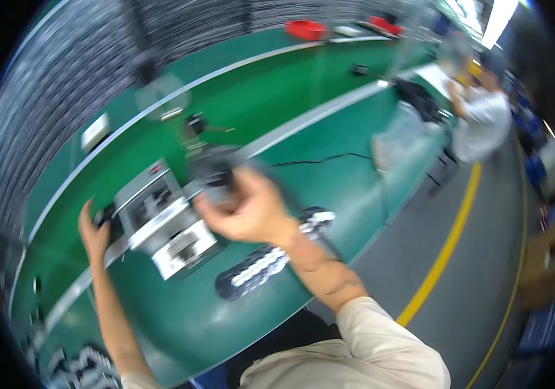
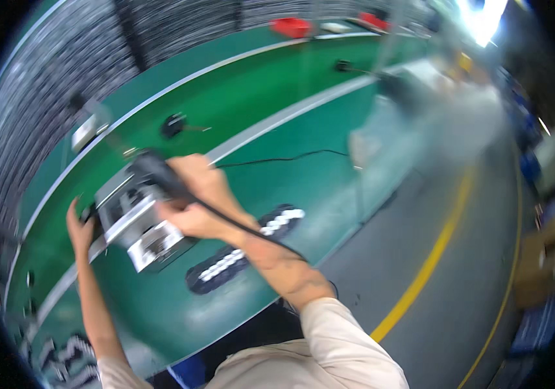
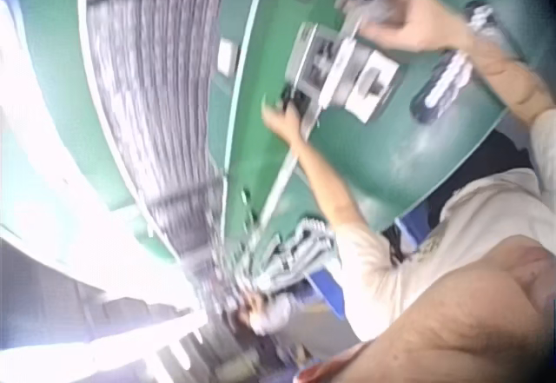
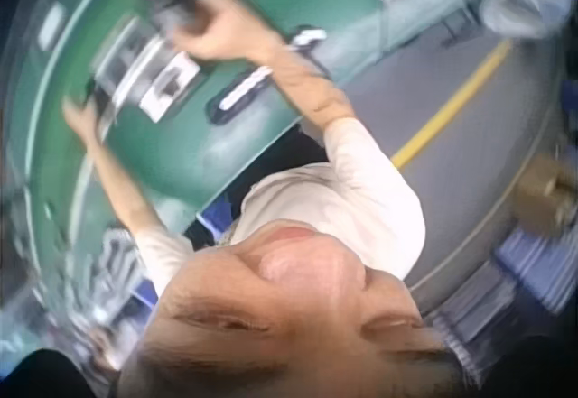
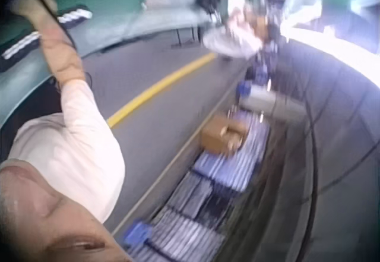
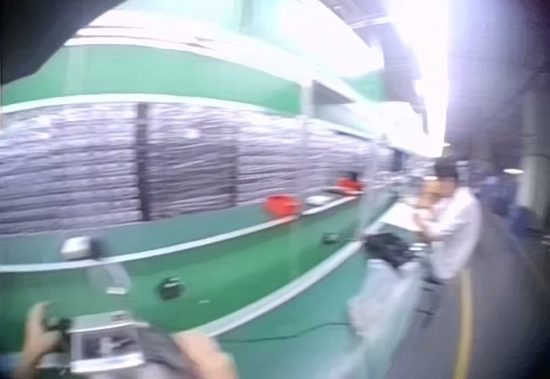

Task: Assembling components for small electronic fans on an assembly line.

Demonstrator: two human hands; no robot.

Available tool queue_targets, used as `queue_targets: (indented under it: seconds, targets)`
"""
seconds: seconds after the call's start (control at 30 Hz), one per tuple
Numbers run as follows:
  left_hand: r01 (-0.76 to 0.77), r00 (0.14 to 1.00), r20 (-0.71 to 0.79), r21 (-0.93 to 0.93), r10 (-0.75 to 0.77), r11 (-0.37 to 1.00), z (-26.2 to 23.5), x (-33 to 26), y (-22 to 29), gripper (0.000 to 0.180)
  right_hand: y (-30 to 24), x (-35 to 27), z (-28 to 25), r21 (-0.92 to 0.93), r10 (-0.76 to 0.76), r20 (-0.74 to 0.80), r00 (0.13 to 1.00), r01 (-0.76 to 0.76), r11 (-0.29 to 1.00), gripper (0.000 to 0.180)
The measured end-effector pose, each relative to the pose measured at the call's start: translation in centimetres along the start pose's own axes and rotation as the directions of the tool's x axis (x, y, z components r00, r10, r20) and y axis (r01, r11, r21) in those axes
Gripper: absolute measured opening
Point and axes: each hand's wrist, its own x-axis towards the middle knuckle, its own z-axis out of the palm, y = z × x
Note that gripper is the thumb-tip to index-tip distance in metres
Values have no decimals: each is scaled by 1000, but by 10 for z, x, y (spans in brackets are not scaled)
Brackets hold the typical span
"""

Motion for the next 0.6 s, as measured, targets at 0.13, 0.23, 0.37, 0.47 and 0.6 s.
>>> queue_targets:
  seconds: [0.13,0.23,0.37,0.47,0.6]
  targets:
    - [-133,989,73,34,130,991,1,2,-66,75,-32,10,-11,65,130,24,991,-131,989,46]
    - [136,945,319,-176,-74,975,8,6,-67,77,-41,4,-21,47,202,85,976,-207,977,44]
    - [145,933,342,-70,-113,987,9,9,-65,78,-42,1,-21,123,205,119,971,-219,968,46]
    - [194,932,321,-49,-169,980,5,11,-48,78,-40,-1,-12,146,206,169,964,-231,962,49]
    - [179,947,275,-25,-166,984,15,16,-79,74,-42,-1,-7,76,151,201,968,-168,983,73]
